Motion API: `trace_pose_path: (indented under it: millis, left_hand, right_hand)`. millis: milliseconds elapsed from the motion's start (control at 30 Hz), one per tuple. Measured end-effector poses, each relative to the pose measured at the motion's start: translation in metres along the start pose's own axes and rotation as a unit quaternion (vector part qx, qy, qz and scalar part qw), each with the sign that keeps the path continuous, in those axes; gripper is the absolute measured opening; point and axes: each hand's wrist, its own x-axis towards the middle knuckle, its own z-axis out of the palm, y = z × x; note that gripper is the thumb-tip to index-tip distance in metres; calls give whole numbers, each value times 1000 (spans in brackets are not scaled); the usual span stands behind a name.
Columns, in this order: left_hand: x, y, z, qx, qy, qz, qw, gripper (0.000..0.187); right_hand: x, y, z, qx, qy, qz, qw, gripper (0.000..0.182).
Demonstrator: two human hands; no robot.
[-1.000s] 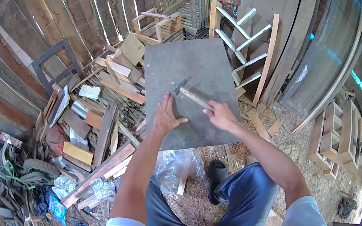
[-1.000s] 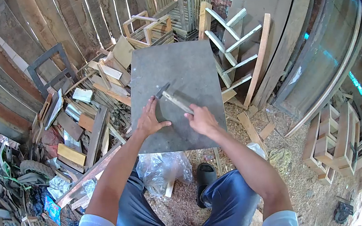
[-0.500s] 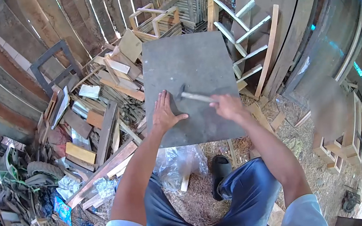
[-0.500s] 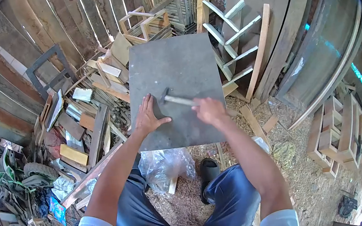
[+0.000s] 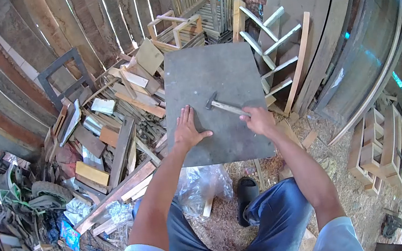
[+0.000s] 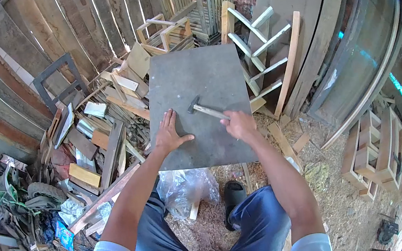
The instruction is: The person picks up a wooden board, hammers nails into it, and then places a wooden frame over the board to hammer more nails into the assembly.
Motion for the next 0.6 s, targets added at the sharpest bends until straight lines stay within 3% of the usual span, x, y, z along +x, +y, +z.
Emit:
trace_pose_path:
  millis: [167, 233, 433, 500, 533, 600]
  left_hand:
    - [1, 3, -4, 4, -20, -10, 1000, 119]
    - [0, 7, -10, 9, -26, -14, 1000, 116]
    - [10, 0, -14, 24, -48, 4, 999, 99]
    - [15, -3, -9, -22, 32, 62, 997, 77]
    - [20, -4, -6, -18, 31, 62, 997, 77]
    - [37, 10, -11, -46, 72, 71, 994, 47]
  right_hand:
    - [-10, -2, 4, 102, 20, 3, 995, 37]
    - [-3, 5, 15, 185, 75, 12, 980, 41]
    - [-6, 16, 13, 99, 63, 39, 992, 39]
    - [-10, 10, 9, 101, 44, 47, 993, 36]
    - [-10, 7, 9, 100, 24, 56, 993, 32]
    - [-12, 6, 19, 110, 15, 48, 993, 31]
